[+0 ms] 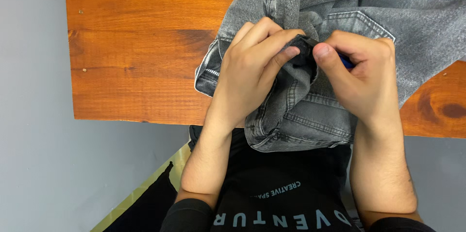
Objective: The person uses small shears to cut loose threads from the waistband and pocket areas of a pair of grey jeans on a wooden table.
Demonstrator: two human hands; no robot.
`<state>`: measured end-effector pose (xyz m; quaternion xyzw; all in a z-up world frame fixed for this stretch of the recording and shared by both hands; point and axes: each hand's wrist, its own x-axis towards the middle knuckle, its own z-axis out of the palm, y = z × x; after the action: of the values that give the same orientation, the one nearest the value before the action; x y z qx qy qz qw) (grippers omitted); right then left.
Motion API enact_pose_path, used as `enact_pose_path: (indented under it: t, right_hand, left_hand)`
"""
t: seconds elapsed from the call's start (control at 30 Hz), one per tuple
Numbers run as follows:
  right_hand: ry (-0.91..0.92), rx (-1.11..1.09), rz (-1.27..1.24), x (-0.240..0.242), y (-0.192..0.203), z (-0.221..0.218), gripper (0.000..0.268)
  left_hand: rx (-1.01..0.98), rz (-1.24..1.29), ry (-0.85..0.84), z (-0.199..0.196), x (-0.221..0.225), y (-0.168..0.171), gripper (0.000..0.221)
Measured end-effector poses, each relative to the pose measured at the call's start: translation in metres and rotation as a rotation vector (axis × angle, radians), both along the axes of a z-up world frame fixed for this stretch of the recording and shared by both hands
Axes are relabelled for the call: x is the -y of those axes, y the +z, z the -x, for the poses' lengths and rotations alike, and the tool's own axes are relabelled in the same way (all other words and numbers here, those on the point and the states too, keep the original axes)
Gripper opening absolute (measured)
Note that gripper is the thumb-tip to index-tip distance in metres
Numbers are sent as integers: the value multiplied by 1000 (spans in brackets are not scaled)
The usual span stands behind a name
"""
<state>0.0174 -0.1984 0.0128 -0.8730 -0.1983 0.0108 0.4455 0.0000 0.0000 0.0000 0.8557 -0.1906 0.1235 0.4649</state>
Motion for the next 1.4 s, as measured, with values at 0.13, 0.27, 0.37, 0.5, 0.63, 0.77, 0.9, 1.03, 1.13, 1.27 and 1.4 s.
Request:
enact_pose_path:
  t: [0.13, 0.27, 0.37, 0.5, 0.63, 0.77, 0.9, 1.03, 1.13, 1.27, 1.4]
  right_hand:
    - [-14, -19, -8, 1, -1, 0, 51]
    - [-2, -22, 9, 1, -3, -1, 47]
    - [-7, -12, 25, 2, 0, -1, 48]
    - [4, -36, -11, 0, 1, -1, 49]
    - [31, -66, -40, 1, -5, -2, 48]
    - [11, -62, -69, -2, -2, -1, 51]
    - [1, -81, -81, -1, -3, 0, 50]
    - [14, -75, -45, 2, -7, -1, 44]
    - [17, -55, -63, -1, -5, -1, 49]
    - [-5, -31, -40, 0, -4, 0, 52]
    - [-10, -50, -60, 2, -7, -1, 51]
  left_hand:
    - [-16, -3, 5, 1, 0, 2, 22]
    - [-9, -7, 1, 1, 0, 2, 22]
    - [-7, -4, 4, 1, 1, 2, 21]
    - [-14, -4, 2, 0, 0, 0, 20]
    - [6, -5, -10, 0, 0, -1, 21]
    - [-10, -14, 6, 0, 1, 0, 21]
    - [-14, -10, 5, 1, 0, 0, 22]
    - [-4, -11, -6, 1, 0, 0, 21]
    - [-8, -19, 10, 1, 1, 0, 22]
    - [-3, -13, 6, 1, 0, -2, 22]
    - [-29, -21, -2, 2, -1, 1, 24]
